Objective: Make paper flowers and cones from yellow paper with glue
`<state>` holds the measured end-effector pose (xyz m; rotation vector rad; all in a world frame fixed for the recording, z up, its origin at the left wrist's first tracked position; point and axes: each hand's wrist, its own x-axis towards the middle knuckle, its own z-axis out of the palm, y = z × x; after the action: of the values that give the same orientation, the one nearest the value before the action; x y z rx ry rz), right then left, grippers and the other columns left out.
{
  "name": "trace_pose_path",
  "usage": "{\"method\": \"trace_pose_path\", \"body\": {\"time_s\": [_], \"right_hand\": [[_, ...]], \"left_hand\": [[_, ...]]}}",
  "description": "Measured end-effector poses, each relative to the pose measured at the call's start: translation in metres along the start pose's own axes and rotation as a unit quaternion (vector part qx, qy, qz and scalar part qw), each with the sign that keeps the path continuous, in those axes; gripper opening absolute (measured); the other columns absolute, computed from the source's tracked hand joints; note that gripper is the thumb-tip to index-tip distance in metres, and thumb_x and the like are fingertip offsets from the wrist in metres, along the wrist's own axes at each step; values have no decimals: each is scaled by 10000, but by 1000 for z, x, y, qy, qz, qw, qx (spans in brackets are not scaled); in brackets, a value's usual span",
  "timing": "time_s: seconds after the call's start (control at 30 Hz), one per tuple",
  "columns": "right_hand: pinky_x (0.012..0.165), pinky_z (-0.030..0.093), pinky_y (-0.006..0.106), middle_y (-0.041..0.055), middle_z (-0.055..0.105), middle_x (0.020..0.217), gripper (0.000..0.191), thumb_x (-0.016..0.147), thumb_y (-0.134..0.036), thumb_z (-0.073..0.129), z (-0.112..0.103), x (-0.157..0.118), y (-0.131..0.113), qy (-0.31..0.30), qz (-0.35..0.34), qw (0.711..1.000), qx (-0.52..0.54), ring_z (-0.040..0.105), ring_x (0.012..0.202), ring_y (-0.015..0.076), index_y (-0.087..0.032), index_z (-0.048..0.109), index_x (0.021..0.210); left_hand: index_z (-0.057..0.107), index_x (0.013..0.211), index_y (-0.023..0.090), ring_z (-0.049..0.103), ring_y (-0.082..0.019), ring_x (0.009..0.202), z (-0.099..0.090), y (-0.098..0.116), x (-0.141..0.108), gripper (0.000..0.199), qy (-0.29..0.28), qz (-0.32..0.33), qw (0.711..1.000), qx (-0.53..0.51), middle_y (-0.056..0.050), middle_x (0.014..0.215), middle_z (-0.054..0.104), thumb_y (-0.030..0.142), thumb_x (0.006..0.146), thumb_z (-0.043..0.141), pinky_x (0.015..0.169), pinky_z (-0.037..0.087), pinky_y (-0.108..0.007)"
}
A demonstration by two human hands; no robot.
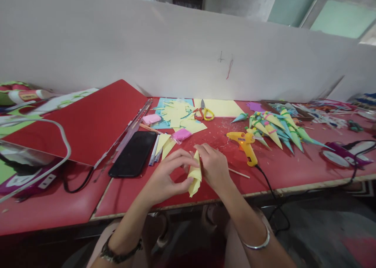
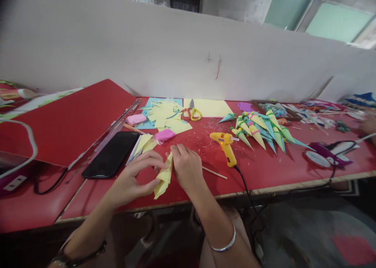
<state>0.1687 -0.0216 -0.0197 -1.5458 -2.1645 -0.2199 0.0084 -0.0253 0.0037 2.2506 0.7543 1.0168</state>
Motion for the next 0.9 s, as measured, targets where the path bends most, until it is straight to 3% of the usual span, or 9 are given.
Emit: {"method": "trace_pose_path", "body": {"time_s": [0.23, 0.5, 0.67, 0.8, 0.9], "right_hand": [[562, 334, 261, 47, 604, 902, 198, 881, -289, 429, -1, 0, 0, 4, -5, 1000, -11, 583, 706, 170, -181, 572, 966], [528, 281, 249, 27, 566, 890, 124, 862, -181, 429, -2, 1, -1, -30, 7, 999, -44, 570, 675, 138, -209, 546, 895], [512, 287, 244, 38, 546, 916, 133, 841, -151, 435, -3, 2, -2, -73, 25, 995, -68, 573, 678, 136, -207, 537, 906], [536, 326, 237, 48, 536, 934, 162, 823, -127, 434, -2, 3, -1, -83, 46, 992, -79, 578, 700, 137, -200, 544, 918], [554, 348, 236, 48, 529, 940, 161, 813, -136, 447, -1, 3, 0, -87, 54, 991, -85, 579, 711, 140, -204, 542, 924]], "left_hand": [[588, 819, 184, 522, -99, 684, -2, 1, 3, 159, 38, 36, 997, 52, -2, 767, 553, 77, 730, 511, 657, 450, -218], [620, 813, 180, 574, -109, 713, -7, -7, 0, 60, 27, 67, 988, 133, -24, 797, 618, 184, 770, 578, 650, 458, -213], [649, 835, 195, 614, -108, 688, -9, -13, -2, 179, 16, 137, 955, 264, -10, 780, 674, 283, 855, 494, 644, 433, -230], [638, 808, 175, 639, -102, 678, -10, -14, -3, 344, 12, 184, 920, 346, 1, 801, 704, 231, 930, 321, 647, 419, -249], [631, 798, 173, 644, -101, 683, -10, -13, -4, 327, 16, 185, 902, 390, 14, 808, 710, 205, 926, 331, 656, 417, -255]]}}
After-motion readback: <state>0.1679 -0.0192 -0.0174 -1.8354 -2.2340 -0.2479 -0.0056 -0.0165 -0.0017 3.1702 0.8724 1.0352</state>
